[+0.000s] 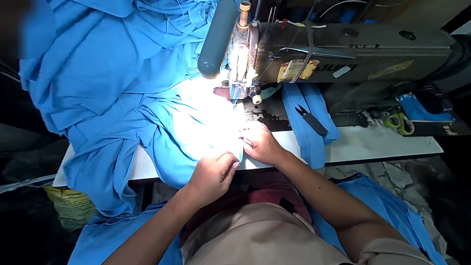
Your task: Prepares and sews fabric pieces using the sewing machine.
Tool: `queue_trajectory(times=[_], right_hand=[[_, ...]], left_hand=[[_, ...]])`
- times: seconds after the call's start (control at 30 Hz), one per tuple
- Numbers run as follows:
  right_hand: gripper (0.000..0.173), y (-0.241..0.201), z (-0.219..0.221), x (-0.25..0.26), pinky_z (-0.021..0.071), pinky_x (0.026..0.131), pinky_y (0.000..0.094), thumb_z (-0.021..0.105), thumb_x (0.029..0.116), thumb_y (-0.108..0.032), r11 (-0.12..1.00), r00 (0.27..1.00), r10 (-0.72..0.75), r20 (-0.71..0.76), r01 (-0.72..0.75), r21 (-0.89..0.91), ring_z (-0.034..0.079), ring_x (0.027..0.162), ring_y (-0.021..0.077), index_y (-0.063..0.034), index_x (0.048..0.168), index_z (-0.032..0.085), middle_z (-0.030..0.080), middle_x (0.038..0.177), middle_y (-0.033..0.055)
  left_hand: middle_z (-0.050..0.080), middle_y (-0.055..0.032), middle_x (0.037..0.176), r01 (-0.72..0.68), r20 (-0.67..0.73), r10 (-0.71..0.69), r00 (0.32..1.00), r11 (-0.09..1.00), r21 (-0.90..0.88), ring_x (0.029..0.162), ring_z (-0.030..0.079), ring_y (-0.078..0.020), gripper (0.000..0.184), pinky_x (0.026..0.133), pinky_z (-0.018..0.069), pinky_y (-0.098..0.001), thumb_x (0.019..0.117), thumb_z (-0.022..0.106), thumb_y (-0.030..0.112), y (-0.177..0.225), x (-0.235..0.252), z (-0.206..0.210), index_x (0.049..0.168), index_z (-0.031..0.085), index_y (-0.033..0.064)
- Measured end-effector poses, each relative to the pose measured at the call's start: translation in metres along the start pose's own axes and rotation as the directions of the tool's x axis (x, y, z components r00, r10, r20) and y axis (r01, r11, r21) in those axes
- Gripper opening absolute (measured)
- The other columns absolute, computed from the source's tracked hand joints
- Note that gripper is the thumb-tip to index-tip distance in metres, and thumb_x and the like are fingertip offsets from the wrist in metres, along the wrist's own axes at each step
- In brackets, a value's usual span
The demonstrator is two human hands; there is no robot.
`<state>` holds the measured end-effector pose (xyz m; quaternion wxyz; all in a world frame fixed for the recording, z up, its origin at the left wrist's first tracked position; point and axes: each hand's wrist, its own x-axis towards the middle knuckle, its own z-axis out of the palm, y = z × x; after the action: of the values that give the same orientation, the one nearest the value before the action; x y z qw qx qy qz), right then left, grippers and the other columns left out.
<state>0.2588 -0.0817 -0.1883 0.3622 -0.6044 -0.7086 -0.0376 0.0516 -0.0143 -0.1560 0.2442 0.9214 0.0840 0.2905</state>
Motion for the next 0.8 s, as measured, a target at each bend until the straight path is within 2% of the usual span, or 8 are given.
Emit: queue_trajectory(times=[0.1, 0.2, 0.3, 0.4, 0.5, 0.6, 0.67, 0.8], right_hand=[[0.024, 0.010, 0.005, 0.002, 0.0518, 0.091, 0.0551, 0.057, 0.0904, -0.008, 0.994, 0.999, -0.003, 0.052, 0.009, -0.108, 0.068, 0.108, 0.0372, 0.0001, 0.102, 0.076, 0.073, 0.106, 0.0186], [0.023, 0.016, 0.007, 0.005, 0.0516, 0.091, 0.0551, 0.057, 0.0916, -0.009, 0.988, 0.997, -0.028, 0.077, 0.039, -0.149, 0.069, 0.106, 0.0365, -0.0008, 0.100, 0.077, 0.074, 0.104, 0.0178], [0.021, 0.018, 0.008, 0.000, 0.0515, 0.093, 0.0529, 0.057, 0.0931, -0.007, 0.994, 0.995, -0.003, 0.102, 0.014, -0.108, 0.069, 0.109, 0.0325, -0.0027, 0.098, 0.076, 0.074, 0.107, 0.0154], [0.023, 0.019, 0.011, -0.007, 0.0492, 0.100, 0.0535, 0.055, 0.0935, -0.004, 0.997, 0.992, 0.061, 0.108, -0.055, -0.054, 0.066, 0.116, 0.0321, -0.0006, 0.102, 0.076, 0.072, 0.118, 0.0161], [0.026, 0.020, 0.011, -0.009, 0.0478, 0.103, 0.0530, 0.055, 0.0929, -0.005, 0.994, 0.988, 0.100, 0.119, -0.095, -0.047, 0.065, 0.118, 0.0323, -0.0019, 0.108, 0.077, 0.072, 0.118, 0.0158], [0.024, 0.020, 0.011, -0.009, 0.0483, 0.103, 0.0525, 0.056, 0.0930, -0.004, 0.995, 0.989, 0.097, 0.112, -0.092, -0.050, 0.065, 0.118, 0.0319, -0.0022, 0.105, 0.076, 0.072, 0.117, 0.0153], [0.024, 0.020, 0.011, -0.009, 0.0486, 0.102, 0.0521, 0.056, 0.0929, -0.005, 0.994, 0.989, 0.098, 0.108, -0.093, -0.052, 0.065, 0.118, 0.0317, -0.0024, 0.105, 0.077, 0.072, 0.118, 0.0151], [0.021, 0.018, 0.011, -0.010, 0.0508, 0.101, 0.0517, 0.057, 0.0913, -0.003, 0.993, 0.991, 0.118, 0.068, -0.117, -0.022, 0.067, 0.114, 0.0337, 0.0009, 0.099, 0.076, 0.072, 0.112, 0.0171]], left_hand=[[0.071, -0.0077, 0.085, -0.036, 0.046, 0.039, 0.998, 0.998, -0.059, 0.072, 0.064, -0.0097, 0.026, 0.068, 0.0518, -0.0199, 0.0993, 0.052, 0.014, -0.004, 0.009, -0.001, 0.090, 0.073, 0.0027], [0.066, -0.0059, 0.070, 0.012, 0.116, -0.004, 0.993, 0.997, -0.070, 0.062, 0.063, -0.0126, 0.031, 0.057, 0.0520, -0.0294, 0.0989, 0.051, 0.018, -0.014, 0.031, -0.006, 0.083, 0.072, 0.0030], [0.072, -0.0123, 0.084, 0.092, 0.189, -0.088, 0.978, 0.996, -0.011, 0.080, 0.071, -0.0240, 0.030, 0.072, 0.0559, -0.0452, 0.1028, 0.049, 0.018, -0.041, 0.066, -0.008, 0.100, 0.074, 0.0013], [0.070, -0.0194, 0.091, -0.087, 0.166, 0.069, 0.984, 0.991, 0.098, 0.090, 0.069, -0.0337, 0.026, 0.079, 0.0532, -0.0505, 0.0986, 0.051, 0.012, -0.084, 0.094, 0.009, 0.093, 0.071, -0.0039], [0.068, -0.0205, 0.095, -0.132, 0.211, 0.078, 0.974, 0.958, 0.253, 0.094, 0.068, -0.0389, 0.025, 0.081, 0.0508, -0.0554, 0.0991, 0.051, 0.013, -0.107, 0.102, 0.019, 0.092, 0.069, -0.0036], [0.070, -0.0186, 0.103, -0.086, 0.239, 0.000, 0.971, 0.932, 0.351, 0.095, 0.068, -0.0394, 0.025, 0.078, 0.0514, -0.0566, 0.1003, 0.050, 0.015, -0.112, 0.101, 0.019, 0.107, 0.069, 0.0010], [0.068, -0.0214, 0.113, -0.027, 0.239, -0.080, 0.968, 0.909, 0.415, 0.107, 0.064, -0.0433, 0.034, 0.086, 0.0478, -0.0598, 0.1001, 0.048, 0.018, -0.110, 0.097, 0.021, 0.123, 0.069, 0.0049], [0.063, -0.0246, 0.125, 0.063, 0.223, -0.238, 0.945, 0.804, 0.591, 0.122, 0.056, -0.0494, 0.045, 0.091, 0.0424, -0.0652, 0.0962, 0.043, 0.033, -0.116, 0.100, 0.026, 0.132, 0.066, 0.0188]])
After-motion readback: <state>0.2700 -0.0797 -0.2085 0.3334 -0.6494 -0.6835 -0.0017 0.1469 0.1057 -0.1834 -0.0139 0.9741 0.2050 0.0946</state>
